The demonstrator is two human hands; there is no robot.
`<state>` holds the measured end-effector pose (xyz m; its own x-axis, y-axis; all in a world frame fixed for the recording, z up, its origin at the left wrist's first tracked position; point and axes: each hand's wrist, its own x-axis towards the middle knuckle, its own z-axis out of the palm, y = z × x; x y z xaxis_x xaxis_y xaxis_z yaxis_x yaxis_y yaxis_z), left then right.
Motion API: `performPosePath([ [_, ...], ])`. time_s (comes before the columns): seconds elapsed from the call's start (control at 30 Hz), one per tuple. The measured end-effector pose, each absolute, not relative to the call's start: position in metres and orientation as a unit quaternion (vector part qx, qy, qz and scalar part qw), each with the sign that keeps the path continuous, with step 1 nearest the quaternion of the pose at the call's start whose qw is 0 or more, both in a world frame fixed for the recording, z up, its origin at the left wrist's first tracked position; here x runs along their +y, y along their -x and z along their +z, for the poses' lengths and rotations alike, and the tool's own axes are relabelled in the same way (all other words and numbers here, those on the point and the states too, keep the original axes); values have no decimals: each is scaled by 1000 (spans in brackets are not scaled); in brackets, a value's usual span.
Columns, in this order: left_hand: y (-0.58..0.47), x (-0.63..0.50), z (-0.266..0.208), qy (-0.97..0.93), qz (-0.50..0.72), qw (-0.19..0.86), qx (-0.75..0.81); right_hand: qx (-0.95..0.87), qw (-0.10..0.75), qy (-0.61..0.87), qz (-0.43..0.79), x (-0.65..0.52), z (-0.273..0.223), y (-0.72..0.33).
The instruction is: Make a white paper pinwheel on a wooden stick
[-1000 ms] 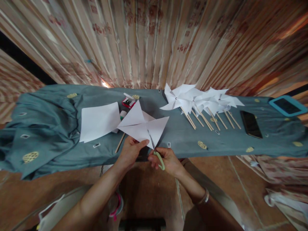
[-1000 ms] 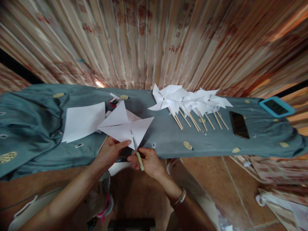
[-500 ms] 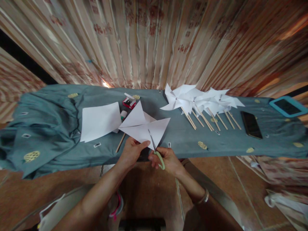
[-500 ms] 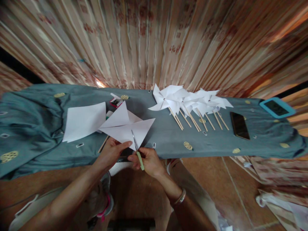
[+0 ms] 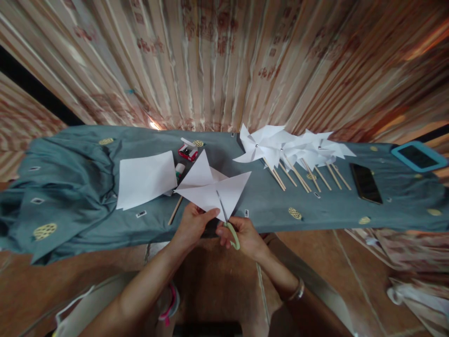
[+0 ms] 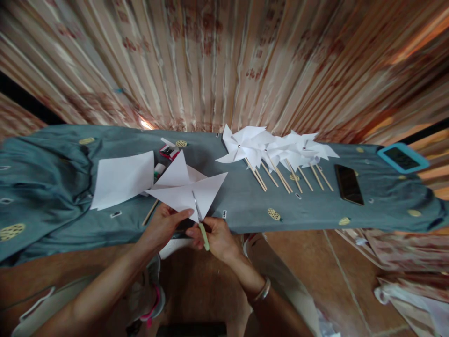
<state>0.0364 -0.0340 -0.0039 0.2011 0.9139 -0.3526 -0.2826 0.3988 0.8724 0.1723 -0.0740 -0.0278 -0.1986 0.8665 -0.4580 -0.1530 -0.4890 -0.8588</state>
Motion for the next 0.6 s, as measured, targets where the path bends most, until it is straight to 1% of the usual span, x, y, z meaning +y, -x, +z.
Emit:
performPosePath([
  [0.2,-35,-35,-4,-340,435,690,468,-359,361,511,693,-74,-28,-172],
  [0.4,-35,-36,-1,-340,414,703,467,-375,362,519,677,-75,-35,-172],
  [0.6,-34,-36,-7,-330,434,681,489,-381,357,521,675,-75,-33,-171],
])
